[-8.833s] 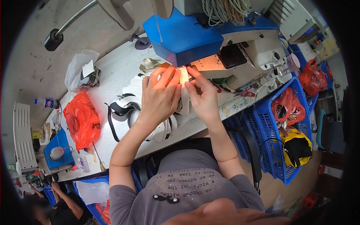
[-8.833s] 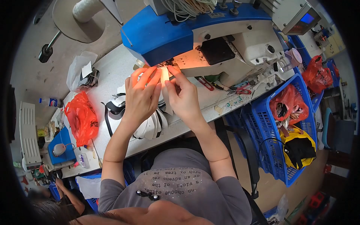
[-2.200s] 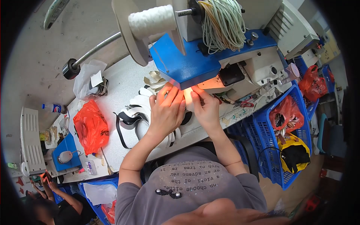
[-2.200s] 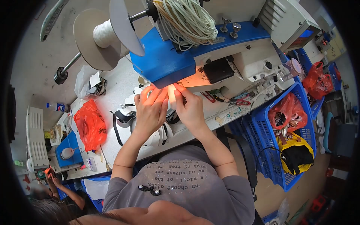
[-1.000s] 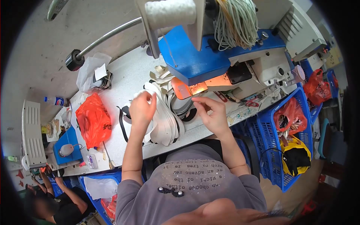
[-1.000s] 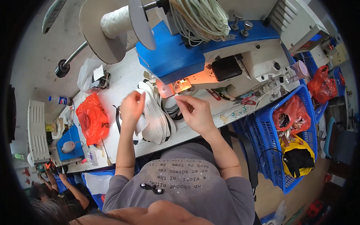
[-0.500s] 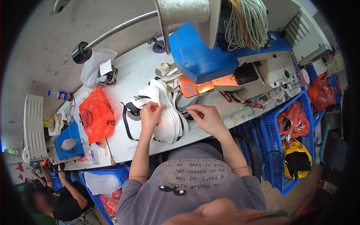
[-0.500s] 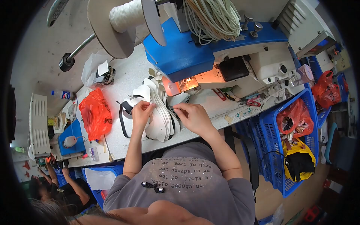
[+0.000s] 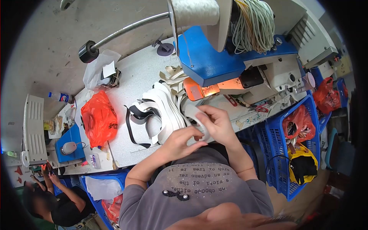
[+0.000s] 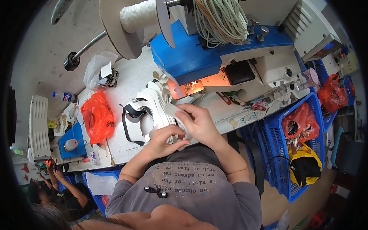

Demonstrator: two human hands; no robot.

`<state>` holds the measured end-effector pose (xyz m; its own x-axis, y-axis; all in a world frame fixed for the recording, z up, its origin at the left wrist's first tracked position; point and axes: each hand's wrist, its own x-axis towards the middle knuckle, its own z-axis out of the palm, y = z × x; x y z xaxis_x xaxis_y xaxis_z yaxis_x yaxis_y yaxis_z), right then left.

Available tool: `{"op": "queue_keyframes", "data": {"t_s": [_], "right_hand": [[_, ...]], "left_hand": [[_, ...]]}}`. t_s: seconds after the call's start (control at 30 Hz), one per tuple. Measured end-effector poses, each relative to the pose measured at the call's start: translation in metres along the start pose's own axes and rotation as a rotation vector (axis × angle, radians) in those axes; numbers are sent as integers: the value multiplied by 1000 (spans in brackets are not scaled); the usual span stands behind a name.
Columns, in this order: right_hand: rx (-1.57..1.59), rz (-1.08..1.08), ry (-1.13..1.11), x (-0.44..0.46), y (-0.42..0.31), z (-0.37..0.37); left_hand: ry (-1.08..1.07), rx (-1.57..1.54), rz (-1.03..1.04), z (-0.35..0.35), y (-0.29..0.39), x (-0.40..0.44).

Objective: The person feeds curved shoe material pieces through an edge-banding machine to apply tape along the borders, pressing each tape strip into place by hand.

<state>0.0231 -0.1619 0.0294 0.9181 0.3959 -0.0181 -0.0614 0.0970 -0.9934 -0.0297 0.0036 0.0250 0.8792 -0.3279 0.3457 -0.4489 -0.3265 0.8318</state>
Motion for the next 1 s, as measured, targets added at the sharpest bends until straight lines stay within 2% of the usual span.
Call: {"op": "queue_keyframes", "data": {"t_s": [0.03,0.07,0.1,0.17,0.27,0.3,0.4,0.43,0.7,0.9,1.0], "right_hand": [[-35,-117,96,1,9,-2],[-76,-124,164,2,9,-5],[-116,-132,232,5,6,-8],[-274,-175,344,9,2,-11],[-593,-181,362,12,-2,-15],[-598,-269,394,15,-1,-14],[-469,-272,438,20,6,-12],[-520,-275,432,21,5,-13],[-691,-410,445,25,6,-8],[-597,-301,458,27,10,-8],[-556,-319,477,27,13,-6]], "left_hand": [[62,77,103,2,-1,8],[124,155,205,3,-3,13],[150,223,137,3,-4,14],[142,457,154,2,-9,24],[123,728,153,5,-11,37],[112,770,137,8,-10,38],[131,890,102,12,-10,43],[146,929,92,13,-10,44],[177,915,112,11,-16,51],[153,881,137,4,-22,59],[151,878,146,2,-22,60]]}}
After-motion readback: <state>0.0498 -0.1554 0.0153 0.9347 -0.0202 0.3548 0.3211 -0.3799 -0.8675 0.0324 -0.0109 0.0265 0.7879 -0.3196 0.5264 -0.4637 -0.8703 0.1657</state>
